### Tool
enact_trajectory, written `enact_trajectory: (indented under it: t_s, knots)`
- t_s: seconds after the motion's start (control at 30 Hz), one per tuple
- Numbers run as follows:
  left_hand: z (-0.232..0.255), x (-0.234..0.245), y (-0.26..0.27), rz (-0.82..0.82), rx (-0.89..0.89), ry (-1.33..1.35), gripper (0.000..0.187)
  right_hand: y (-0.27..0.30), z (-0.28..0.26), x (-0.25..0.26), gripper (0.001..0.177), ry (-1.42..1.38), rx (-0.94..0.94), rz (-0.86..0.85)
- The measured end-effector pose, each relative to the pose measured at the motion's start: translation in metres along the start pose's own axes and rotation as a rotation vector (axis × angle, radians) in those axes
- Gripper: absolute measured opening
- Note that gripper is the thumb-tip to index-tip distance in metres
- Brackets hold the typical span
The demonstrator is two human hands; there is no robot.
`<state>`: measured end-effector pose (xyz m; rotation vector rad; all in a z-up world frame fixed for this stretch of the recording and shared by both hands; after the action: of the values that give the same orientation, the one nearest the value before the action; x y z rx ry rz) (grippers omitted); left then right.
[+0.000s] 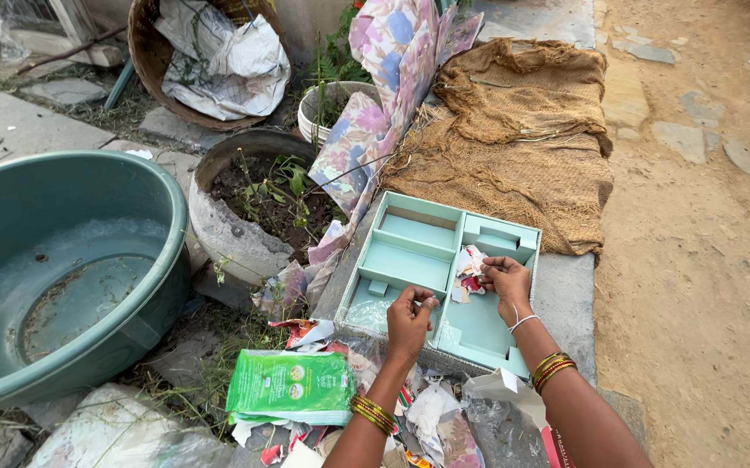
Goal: The person sorts through various paper scraps and food wrappers on a concrete step, placing selected items into the individual compartments of a light blue plastic tray.
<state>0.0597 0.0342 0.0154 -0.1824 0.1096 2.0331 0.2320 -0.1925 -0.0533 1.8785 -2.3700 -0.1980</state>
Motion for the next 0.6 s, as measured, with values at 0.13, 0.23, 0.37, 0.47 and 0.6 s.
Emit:
enact_trajectory:
  t_s: [0.13, 0.23, 0.37, 0.47, 0.6]
  knots:
    - [0.002, -0.001, 0.000, -0.034, 0.010, 0.003, 0.009, 0.002, -0.007, -0.007, 0.019, -0.062, 0.053, 0.000]
    - [0.003, -0.002, 0.000, -0.047, 0.017, 0.023, 0.009, 0.005, -0.016, -0.011, 0.027, -0.028, 0.104, 0.002]
    - [0.005, -0.001, 0.001, -0.046, 0.018, -0.012, 0.010, 0.017, -0.026, -0.016, 0.031, -0.067, 0.066, -0.017]
    - [0.008, -0.001, 0.002, -0.038, 0.018, -0.034, 0.010, 0.032, -0.038, -0.016, 0.033, -0.035, 0.132, -0.021]
    - [0.007, -0.001, 0.004, -0.041, 0.021, -0.014, 0.010, 0.052, -0.052, -0.004, 0.027, -0.064, 0.169, -0.046]
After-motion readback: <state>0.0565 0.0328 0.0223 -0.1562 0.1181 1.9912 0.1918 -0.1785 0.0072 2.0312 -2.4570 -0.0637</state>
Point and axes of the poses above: each hand's wrist, its own y-axis away from the middle knuckle, its own x-axis out of the back of the hand, z = x × y, the point moved 7 cm from there along -y, towards the middle knuckle, and after that the axes turned 8 degrees about z, right-handed, at the moved point
